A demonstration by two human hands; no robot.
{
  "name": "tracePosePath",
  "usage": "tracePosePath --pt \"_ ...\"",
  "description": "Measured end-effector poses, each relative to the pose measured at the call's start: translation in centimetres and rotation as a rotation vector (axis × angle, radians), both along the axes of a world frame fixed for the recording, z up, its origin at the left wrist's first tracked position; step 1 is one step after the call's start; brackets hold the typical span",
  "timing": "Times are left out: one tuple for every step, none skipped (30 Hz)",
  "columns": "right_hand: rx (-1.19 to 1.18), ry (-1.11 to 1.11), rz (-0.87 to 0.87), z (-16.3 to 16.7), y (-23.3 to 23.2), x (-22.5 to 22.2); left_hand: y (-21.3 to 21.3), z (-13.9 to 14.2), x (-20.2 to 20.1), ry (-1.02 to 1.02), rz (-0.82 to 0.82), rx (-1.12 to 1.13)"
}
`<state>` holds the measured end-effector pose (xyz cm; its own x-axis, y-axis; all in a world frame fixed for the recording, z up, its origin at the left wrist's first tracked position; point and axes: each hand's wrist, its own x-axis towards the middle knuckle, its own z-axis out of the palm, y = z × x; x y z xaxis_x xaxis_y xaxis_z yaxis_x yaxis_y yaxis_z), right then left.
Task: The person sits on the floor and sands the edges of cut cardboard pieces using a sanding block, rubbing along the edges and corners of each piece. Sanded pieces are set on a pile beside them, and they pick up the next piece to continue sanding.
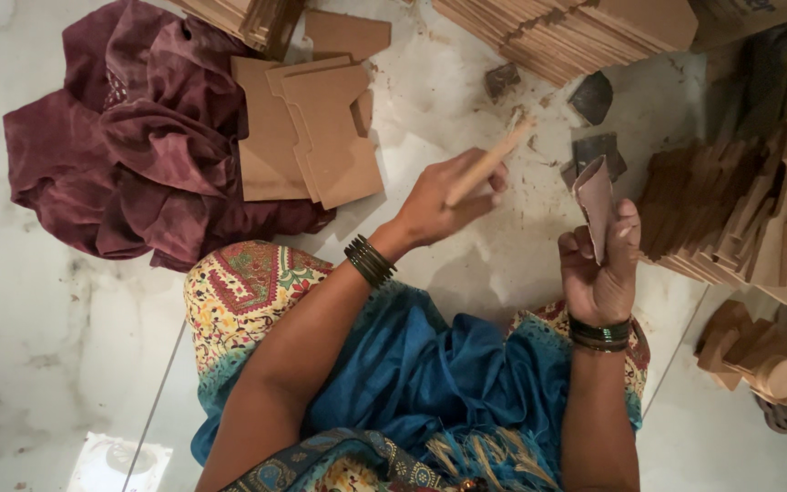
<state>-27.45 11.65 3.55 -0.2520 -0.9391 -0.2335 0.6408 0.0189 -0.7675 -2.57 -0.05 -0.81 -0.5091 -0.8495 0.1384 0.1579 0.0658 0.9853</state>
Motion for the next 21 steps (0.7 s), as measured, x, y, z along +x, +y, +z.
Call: tracePosePath --pt "0.000 -0.001 0.004 0.1 0.0 0.1 -0.1 -0.3 -0.2 0.127 -0.026 0.124" --pt "0.001 -0.002 0.007 0.3 -0.1 0.2 -0.3 -0.6 -0.4 0.255 -0.051 0.248" --pt "-0.001 -0.008 0.004 0.3 -0.1 0.4 -0.5 -0.9 -0.5 0.382 -0.077 0.372" --pt "-0.003 -0.014 0.002 0.4 -0.1 0.7 -0.5 -1.2 -0.5 0.499 -0.127 0.465" --pt "-0.005 -0.020 0.000 0.5 -0.2 0.9 -0.6 -1.5 -0.4 0.617 -0.176 0.558" --pt "-0.018 0.029 0.037 0.5 -0.2 1.3 -0.6 -1.7 -0.3 0.734 -0.226 0.651" --pt "-0.032 0.079 0.073 0.4 -0.3 1.7 -0.6 -1.9 -0.2 0.745 -0.210 0.619" --pt "-0.045 0.128 0.110 0.3 -0.2 2.3 -0.6 -1.9 -0.2 0.756 -0.194 0.587" --pt "-0.027 0.176 0.134 0.1 -0.1 2.8 -0.5 -1.9 -0.1 0.767 -0.177 0.557" --pt "-0.009 0.224 0.158 -0.1 0.2 3.4 -0.4 -1.8 -0.1 0.816 -0.182 0.577" --pt "0.008 0.272 0.180 -0.2 0.4 3.8 -0.3 -1.6 -0.2 0.864 -0.188 0.596" --pt "0.046 0.437 0.225 -0.3 0.5 4.1 -0.3 -1.4 -0.3 0.914 -0.193 0.616" --pt "0.085 0.602 0.270 -0.6 0.5 4.5 -0.2 -1.2 -0.3 0.932 -0.162 0.614" --pt "0.122 0.768 0.315 -0.8 0.4 4.8 -0.1 -0.9 -0.3 0.950 -0.130 0.610" --pt "0.100 0.772 0.296 -1.1 0.4 5.3 -0.1 -0.7 -0.2 0.968 -0.098 0.605" --pt "0.079 0.775 0.278 -1.6 0.4 6.2 -0.2 -0.5 -0.1 0.997 -0.042 0.593" --pt "0.059 0.778 0.260 -2.0 0.5 7.0 -0.2 -0.3 0.0 1.025 0.015 0.582" --pt "-0.006 0.761 0.284 -2.2 0.5 7.6 -0.3 -0.2 0.1 1.053 0.073 0.569" --pt "-0.070 0.743 0.309 -2.5 0.6 8.3 -0.4 -0.2 0.3 1.048 0.136 0.510" --pt "-0.133 0.723 0.335 -2.6 0.8 8.8 -0.6 -0.2 0.5 1.041 0.200 0.450" --pt "-0.008 0.719 0.369 -2.7 1.0 9.3 -0.9 -0.3 0.7 1.033 0.263 0.390"
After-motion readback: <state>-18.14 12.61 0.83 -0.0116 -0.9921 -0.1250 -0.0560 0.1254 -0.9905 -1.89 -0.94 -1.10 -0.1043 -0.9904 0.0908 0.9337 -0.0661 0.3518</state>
